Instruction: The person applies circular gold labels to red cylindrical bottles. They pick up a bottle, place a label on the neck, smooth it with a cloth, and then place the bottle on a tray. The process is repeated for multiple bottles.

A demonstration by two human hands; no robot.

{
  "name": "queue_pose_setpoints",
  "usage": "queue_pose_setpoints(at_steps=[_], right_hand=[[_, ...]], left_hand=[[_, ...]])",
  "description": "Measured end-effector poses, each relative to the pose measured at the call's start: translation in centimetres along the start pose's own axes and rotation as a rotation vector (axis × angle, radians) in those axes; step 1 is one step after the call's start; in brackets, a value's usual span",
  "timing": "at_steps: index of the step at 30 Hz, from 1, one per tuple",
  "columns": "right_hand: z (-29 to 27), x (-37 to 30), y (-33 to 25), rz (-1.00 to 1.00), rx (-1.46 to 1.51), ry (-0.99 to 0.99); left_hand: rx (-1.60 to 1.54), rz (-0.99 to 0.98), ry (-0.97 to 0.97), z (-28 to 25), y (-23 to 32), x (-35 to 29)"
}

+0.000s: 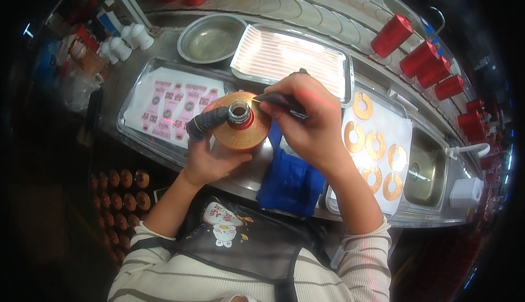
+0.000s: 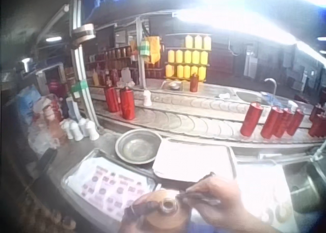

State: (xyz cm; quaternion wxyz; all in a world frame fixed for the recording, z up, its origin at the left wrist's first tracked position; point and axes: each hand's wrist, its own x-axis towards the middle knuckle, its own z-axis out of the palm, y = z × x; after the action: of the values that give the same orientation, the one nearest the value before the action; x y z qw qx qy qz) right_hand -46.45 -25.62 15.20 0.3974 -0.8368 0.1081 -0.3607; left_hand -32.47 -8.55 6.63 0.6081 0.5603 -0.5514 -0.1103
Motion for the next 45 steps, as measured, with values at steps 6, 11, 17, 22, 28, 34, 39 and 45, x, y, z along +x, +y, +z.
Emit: queue_pose_setpoints(at_steps=[6,11,17,22,28,34,39,45], right_hand=[[1.2,-5.6,-3.0,-0.243,-0.289,0.070],[1.6,-5.6,-4.5,-0.343,-0.213,0.030],[2.8,-4.6,-5.0,-0.441,-0.204,-0.089],[2.6,-4.0,-3.5,-0.425,-0.317,0.009],[1.6,-4.5,-3.3,-0.365,-0.246,0.044],[-1.4,-7.3,-4.4,0.410,0.355,0.047],[-6.4,-12.3,-0.2,0.681,0.326,0.012],[-6.1,-14.9,-3.0,0.609,0.085,-0.127]], left_hand=[[-0.203,-0.107,0.147,3.3,0.1,-1.5],[0.131,0.086,0.199,3.7,-0.9,-1.8],[-0.013,-0.230,0.189,4.6,-1.7,-2.5],[-0.051,-0.242,0.172,4.8,-1.3,-2.0],[0.109,-0.116,0.122,4.4,-1.0,-1.5],[0.173,0.032,0.119,3.6,-1.4,-0.6],[0.046,-0.177,0.041,2.0,3.4,3.1],[-0.278,-0.652,-0.309,6.2,7.0,4.9]])
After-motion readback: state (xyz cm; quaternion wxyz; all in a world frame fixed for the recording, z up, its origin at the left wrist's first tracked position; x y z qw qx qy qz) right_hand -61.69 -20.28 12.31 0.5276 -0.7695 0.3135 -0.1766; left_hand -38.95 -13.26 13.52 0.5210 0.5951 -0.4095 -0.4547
